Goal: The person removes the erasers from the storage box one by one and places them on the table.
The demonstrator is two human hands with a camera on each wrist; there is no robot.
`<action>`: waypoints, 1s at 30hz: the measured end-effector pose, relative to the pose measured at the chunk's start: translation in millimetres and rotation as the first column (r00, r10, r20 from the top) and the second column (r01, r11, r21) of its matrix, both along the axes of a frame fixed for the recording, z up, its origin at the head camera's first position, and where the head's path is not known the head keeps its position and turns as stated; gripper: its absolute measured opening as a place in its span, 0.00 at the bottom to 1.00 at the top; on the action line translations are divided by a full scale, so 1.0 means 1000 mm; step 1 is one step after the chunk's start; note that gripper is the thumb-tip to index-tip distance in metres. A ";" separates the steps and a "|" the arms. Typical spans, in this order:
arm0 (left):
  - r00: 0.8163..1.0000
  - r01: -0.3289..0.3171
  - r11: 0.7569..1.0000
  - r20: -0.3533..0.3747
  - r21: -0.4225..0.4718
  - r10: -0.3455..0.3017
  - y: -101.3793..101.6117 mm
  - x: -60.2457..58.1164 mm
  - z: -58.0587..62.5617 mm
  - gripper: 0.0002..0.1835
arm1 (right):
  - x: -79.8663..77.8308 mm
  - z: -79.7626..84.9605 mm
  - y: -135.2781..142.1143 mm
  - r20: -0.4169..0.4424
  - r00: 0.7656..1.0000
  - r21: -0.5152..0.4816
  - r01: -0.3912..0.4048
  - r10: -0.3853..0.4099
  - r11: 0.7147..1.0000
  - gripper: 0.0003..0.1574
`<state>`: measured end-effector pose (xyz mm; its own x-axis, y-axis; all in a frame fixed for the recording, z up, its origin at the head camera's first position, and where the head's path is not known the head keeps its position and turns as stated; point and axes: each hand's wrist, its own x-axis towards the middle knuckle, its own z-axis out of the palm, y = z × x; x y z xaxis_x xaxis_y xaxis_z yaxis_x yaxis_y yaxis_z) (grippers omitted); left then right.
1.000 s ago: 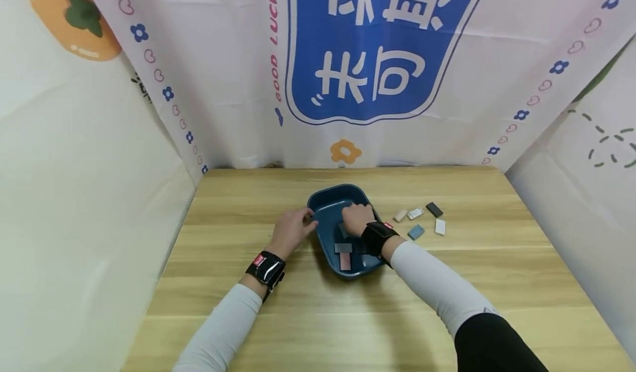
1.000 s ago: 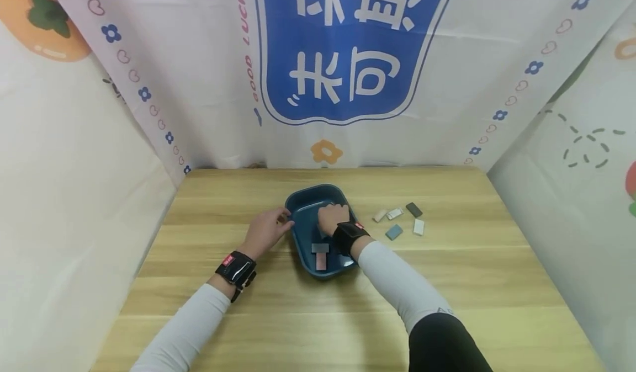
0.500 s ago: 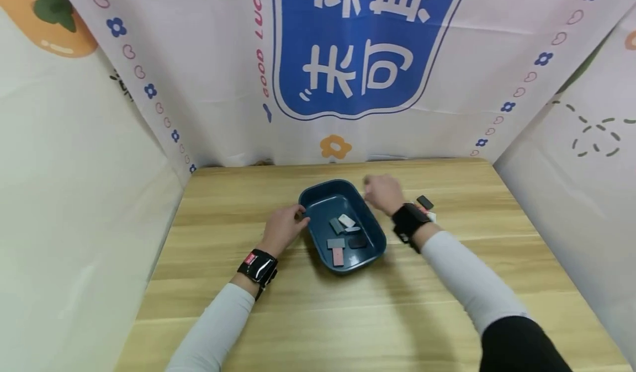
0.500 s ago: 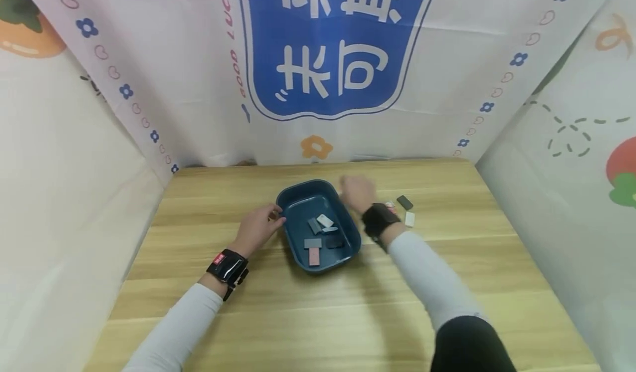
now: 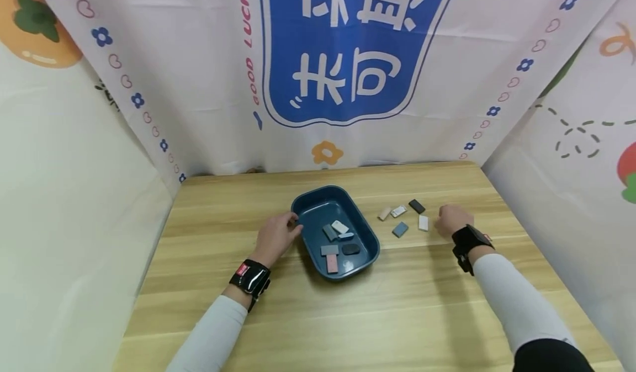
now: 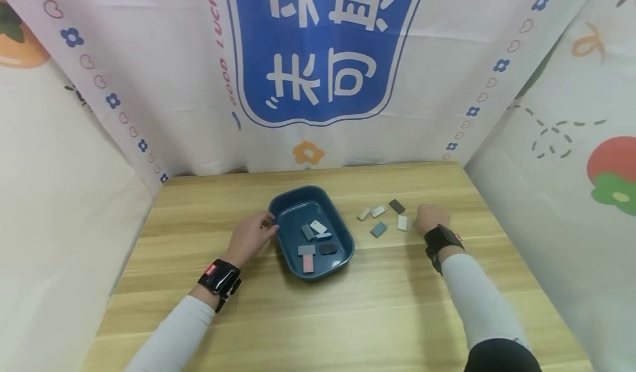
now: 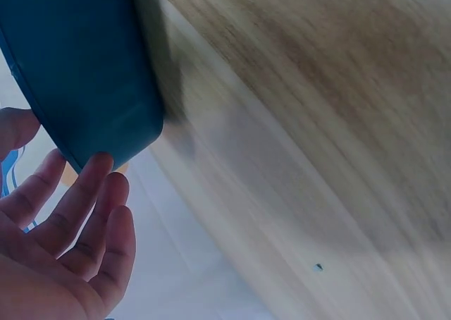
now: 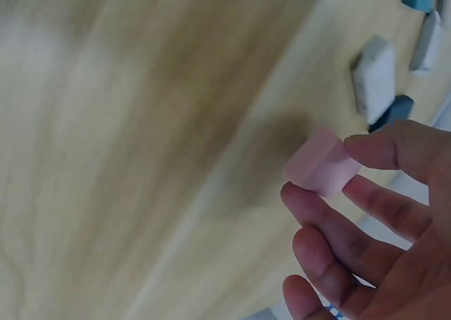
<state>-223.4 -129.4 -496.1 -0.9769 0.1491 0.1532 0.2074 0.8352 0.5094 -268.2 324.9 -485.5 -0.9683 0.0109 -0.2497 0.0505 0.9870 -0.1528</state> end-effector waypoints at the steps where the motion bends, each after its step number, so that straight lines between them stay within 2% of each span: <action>1: 1.000 -0.006 1.000 -0.004 0.001 0.006 -0.003 0.002 -0.001 0.14 | 0.000 -0.007 -0.002 0.003 1.000 0.005 0.003 -0.003 1.000 0.18; 4: 1.000 -0.010 1.000 -0.005 0.001 0.010 -0.008 0.005 -0.001 0.14 | 0.003 -0.019 -0.009 -0.003 1.000 0.012 0.009 -0.009 1.000 0.17; 7: 1.000 0.007 1.000 0.001 -0.001 -0.007 -0.005 0.003 -0.001 0.15 | 0.010 -0.021 -0.007 -0.026 1.000 0.013 0.008 -0.008 1.000 0.19; 9: 1.000 0.015 1.000 0.007 0.001 -0.015 -0.003 0.002 -0.001 0.15 | 0.014 -0.016 -0.006 -0.020 1.000 0.015 0.011 -0.011 1.000 0.25; 11: 1.000 0.014 1.000 0.007 0.005 -0.014 -0.002 0.002 -0.002 0.15 | 0.014 -0.012 -0.005 -0.004 1.000 0.015 0.014 -0.014 1.000 0.25; 16: 1.000 0.002 1.000 -0.006 0.003 -0.002 -0.004 0.002 -0.001 0.14 | 0.004 -0.001 -0.009 0.022 1.000 0.002 -0.011 0.011 1.000 0.25; 21: 1.000 0.011 1.000 -0.017 -0.012 -0.011 -0.006 0.002 -0.002 0.15 | -0.008 0.022 -0.030 -0.071 0.995 -0.019 -0.067 0.065 0.998 0.28; 25: 1.000 0.007 1.000 -0.017 -0.012 -0.007 -0.007 0.002 -0.003 0.15 | -0.019 0.044 -0.063 -0.178 0.974 -0.040 -0.152 0.143 0.988 0.27; 28: 1.000 0.001 1.000 -0.007 -0.011 -0.001 -0.007 0.002 -0.002 0.15 | -0.028 0.060 -0.097 -0.235 0.938 -0.022 -0.268 0.255 0.963 0.26; 30: 1.000 -0.001 1.000 -0.003 -0.016 0.001 -0.006 0.003 -0.002 0.15 | -0.034 0.068 -0.122 -0.253 0.905 -0.009 -0.355 0.341 0.935 0.26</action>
